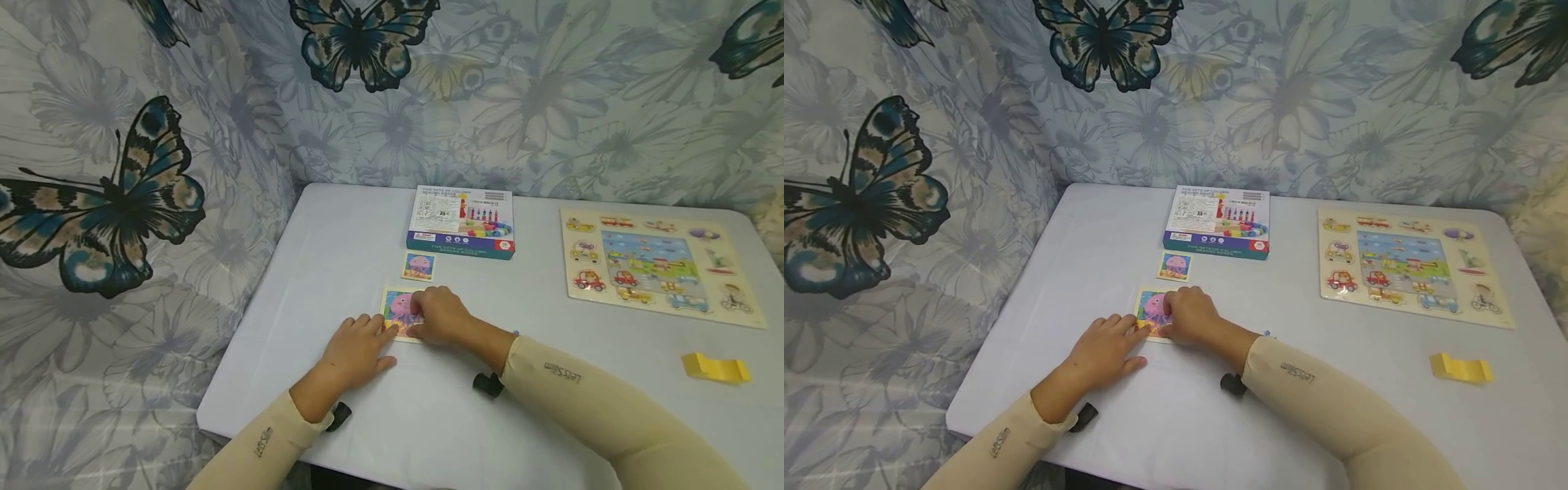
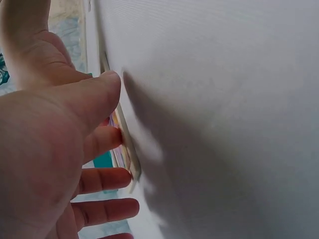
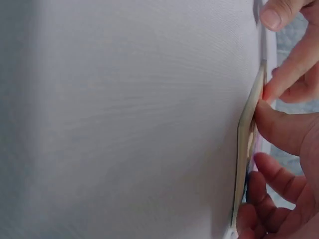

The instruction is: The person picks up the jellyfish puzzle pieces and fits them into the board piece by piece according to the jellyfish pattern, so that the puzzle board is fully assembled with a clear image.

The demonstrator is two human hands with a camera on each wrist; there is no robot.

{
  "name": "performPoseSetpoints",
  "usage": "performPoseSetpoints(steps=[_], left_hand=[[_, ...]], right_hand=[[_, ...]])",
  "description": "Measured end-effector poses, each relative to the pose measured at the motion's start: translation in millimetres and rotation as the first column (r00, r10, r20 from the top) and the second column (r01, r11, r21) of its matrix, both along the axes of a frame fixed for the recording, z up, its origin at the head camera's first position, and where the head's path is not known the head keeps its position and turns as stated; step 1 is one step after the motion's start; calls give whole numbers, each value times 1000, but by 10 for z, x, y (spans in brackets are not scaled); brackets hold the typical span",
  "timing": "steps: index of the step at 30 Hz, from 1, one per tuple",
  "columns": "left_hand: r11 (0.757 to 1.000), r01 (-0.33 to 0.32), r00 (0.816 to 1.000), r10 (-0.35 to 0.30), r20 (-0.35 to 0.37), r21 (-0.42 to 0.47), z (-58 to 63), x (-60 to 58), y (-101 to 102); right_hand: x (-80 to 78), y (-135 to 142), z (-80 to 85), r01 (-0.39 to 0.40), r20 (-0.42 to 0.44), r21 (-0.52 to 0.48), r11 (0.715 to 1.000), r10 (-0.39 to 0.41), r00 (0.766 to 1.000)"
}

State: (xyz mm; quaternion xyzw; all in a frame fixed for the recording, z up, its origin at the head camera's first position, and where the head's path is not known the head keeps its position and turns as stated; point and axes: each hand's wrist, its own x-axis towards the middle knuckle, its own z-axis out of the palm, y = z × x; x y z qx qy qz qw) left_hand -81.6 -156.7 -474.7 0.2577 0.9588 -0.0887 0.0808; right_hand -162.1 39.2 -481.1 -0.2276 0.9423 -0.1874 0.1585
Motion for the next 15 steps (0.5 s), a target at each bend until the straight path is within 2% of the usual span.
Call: performPoseSetpoints(steps=[3, 6, 11, 15], left_hand=[[1000, -10, 1000, 10, 7, -15, 5, -8, 19], [1000, -14, 1000, 14, 23, -12, 3, -10, 27], [999, -22, 998, 19, 62, 47, 6, -10, 9], [994, -50, 995, 40, 96, 97, 30, -19, -40]], right_hand=[[10, 39, 39, -11, -8, 14, 1000, 11, 1000], [32, 199, 81, -13, -11, 19, 1000, 13, 1000], [105, 761, 165, 21, -24, 75, 997, -19, 1000], [236, 1251, 167, 37, -35, 123, 992, -33, 999]])
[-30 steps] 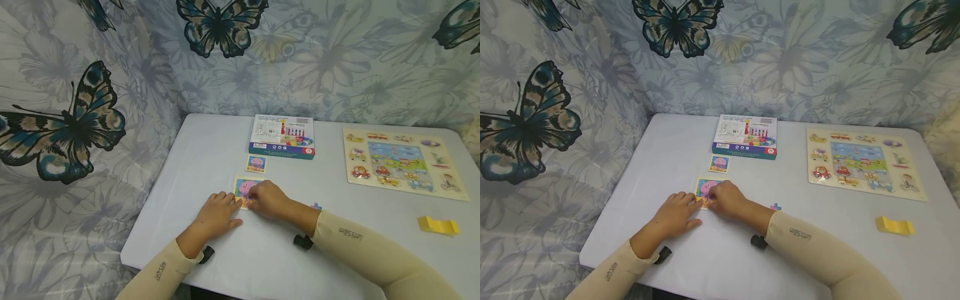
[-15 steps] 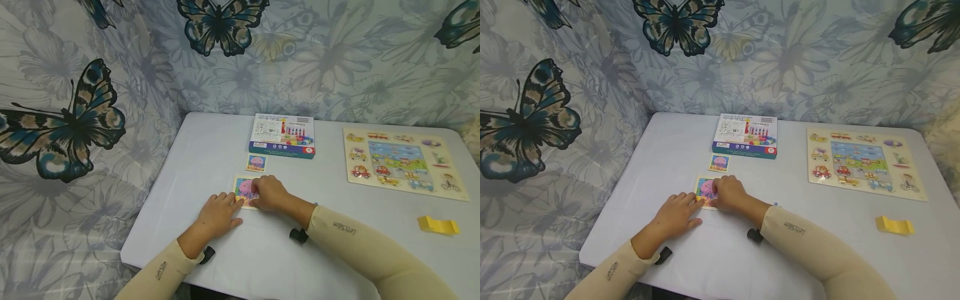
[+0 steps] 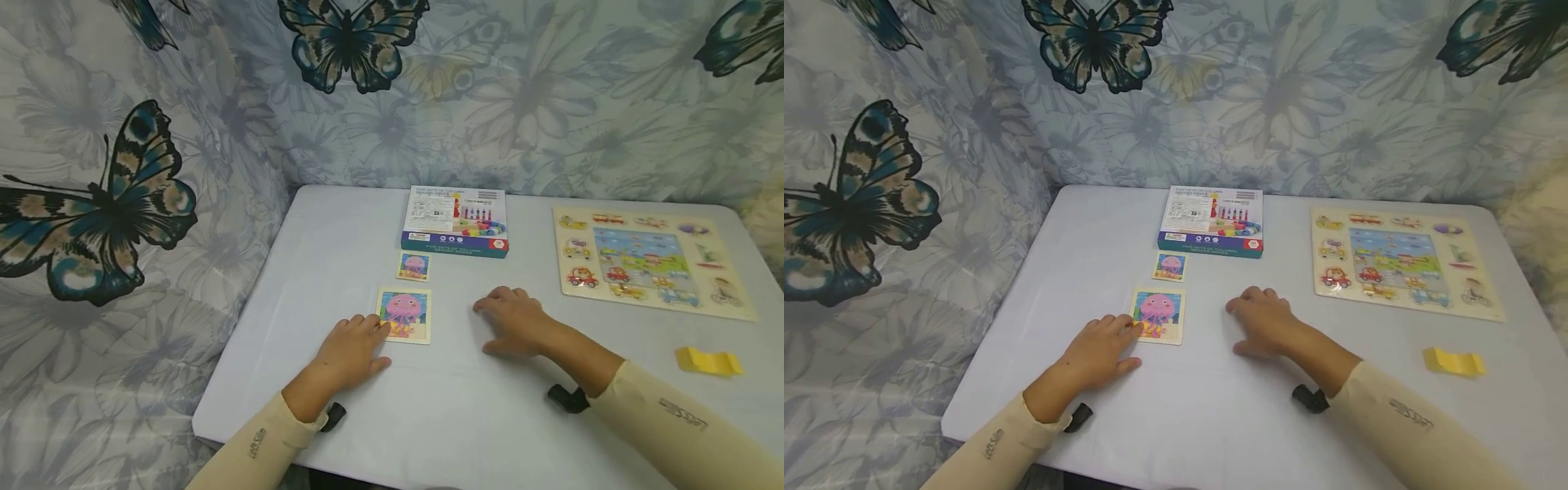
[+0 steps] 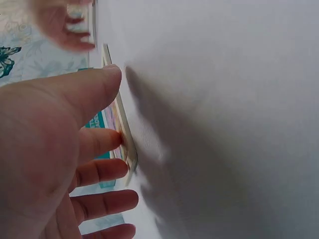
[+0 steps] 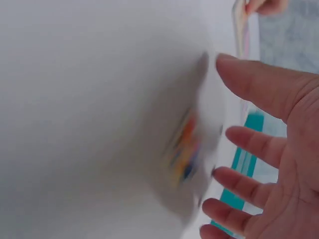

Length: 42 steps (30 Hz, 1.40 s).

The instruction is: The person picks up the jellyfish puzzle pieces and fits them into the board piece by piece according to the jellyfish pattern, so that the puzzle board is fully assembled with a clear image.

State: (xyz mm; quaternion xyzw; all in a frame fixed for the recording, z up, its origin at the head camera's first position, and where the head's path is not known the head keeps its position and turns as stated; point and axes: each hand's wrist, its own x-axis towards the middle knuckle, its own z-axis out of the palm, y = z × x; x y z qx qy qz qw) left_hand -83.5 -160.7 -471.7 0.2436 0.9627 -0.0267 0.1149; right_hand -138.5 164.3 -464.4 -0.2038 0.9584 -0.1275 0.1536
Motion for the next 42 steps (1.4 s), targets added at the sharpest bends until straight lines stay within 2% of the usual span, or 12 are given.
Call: performPoseSetpoints(steps=[5, 9, 11, 14, 16, 20, 25, 29, 33, 36, 42], left_hand=[[1000, -5, 1000, 6, -20, 22, 21, -30, -74], [998, 47, 998, -44, -53, 45, 36, -76, -61], [994, 77, 997, -74, -31, 82, 50, -96, -32], [986, 120, 991, -126, 44, 117, 65, -115, 11], [983, 141, 984, -152, 91, 117, 68, -133, 26], [978, 158, 976, -176, 132, 135, 55, -199, 17], [964, 165, 968, -199, 155, 206, 17, -290, -1], [959, 189, 964, -222, 147, 214, -20, -326, 39], [963, 194, 961, -224, 159, 187, -41, -324, 93], [967, 218, 958, -238, 160, 132, -28, -298, 113], [966, 255, 960, -258, 112, 40, 40, -251, 118]], right_hand=[[165, 348, -58, 34, -35, -42, 999, -36, 999], [217, 410, -117, 48, -59, -133, 990, -57, 997], [220, 401, -130, 41, -64, -173, 984, -53, 997], [211, 361, -118, 41, -66, -194, 980, -54, 996], [198, 301, -90, 44, -66, -195, 980, -58, 996], [151, 56, -35, 38, -67, -198, 979, -52, 996], [82, -425, -59, -12, -45, -217, 976, 2, 999], [27, -728, -125, -71, -48, -228, 971, 62, 997], [9, -856, -180, -95, -43, -229, 969, 88, 995], [12, -880, -207, -104, -58, -226, 969, 94, 994], [-16, -919, -230, -106, -96, -215, 971, 87, 992]])
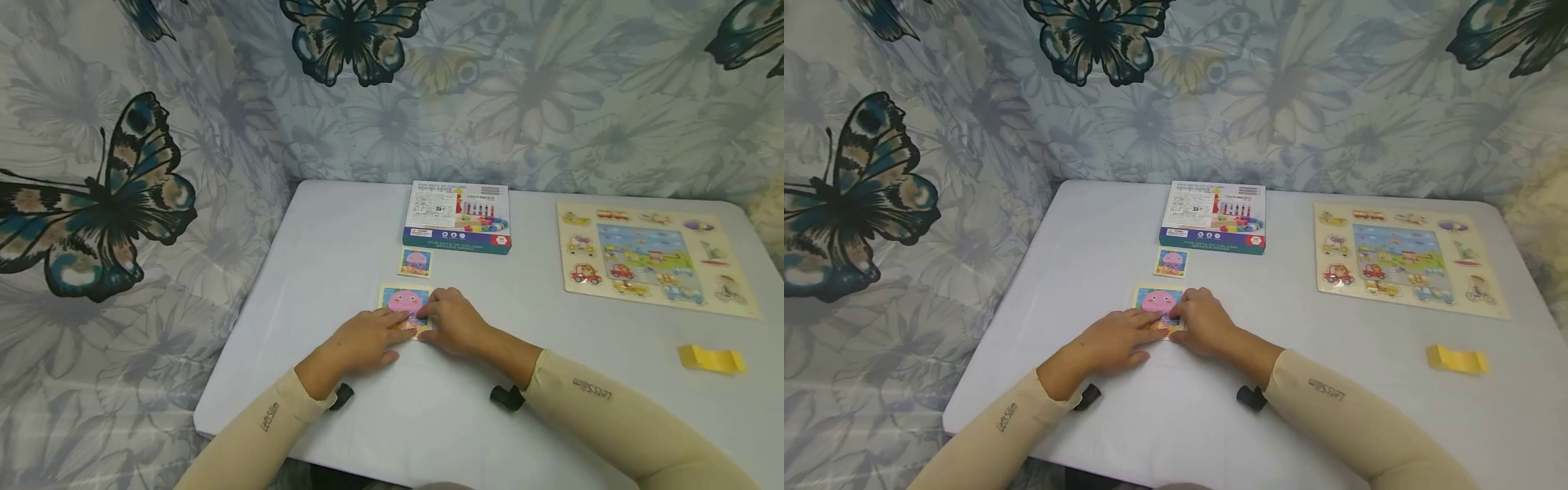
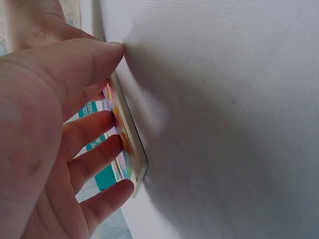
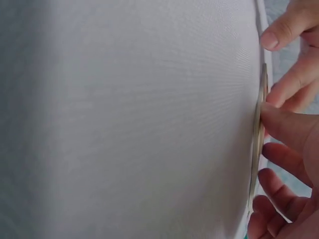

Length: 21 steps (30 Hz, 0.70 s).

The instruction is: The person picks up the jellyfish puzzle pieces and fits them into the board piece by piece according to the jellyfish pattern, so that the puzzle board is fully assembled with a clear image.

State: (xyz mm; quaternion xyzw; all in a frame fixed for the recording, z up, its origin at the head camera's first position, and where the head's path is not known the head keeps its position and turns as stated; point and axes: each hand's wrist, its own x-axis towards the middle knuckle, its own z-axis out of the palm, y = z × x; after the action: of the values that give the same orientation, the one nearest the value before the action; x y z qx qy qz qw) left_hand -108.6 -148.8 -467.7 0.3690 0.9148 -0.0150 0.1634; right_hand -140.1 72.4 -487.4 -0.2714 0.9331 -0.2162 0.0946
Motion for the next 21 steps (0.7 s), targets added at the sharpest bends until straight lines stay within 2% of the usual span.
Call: performPoseSetpoints(steps=[7, 12, 16, 21], left_hand=[[1000, -18, 999, 18, -47, 1, 1, 17, 8], [999, -39, 998, 39, -44, -13, -32, 14, 44], [999, -36, 998, 34, -46, -34, -33, 21, 54], [1000, -26, 999, 25, -20, -5, -46, 18, 35]], right_hand=[[-103, -7, 36, 3, 66, -21, 1000, -2, 998], [-257, 1, 24, 60, 182, -53, 997, -50, 982], [-360, -25, 8, 95, 261, -28, 995, -84, 962], [-412, -72, 17, 130, 289, 38, 991, -135, 948]])
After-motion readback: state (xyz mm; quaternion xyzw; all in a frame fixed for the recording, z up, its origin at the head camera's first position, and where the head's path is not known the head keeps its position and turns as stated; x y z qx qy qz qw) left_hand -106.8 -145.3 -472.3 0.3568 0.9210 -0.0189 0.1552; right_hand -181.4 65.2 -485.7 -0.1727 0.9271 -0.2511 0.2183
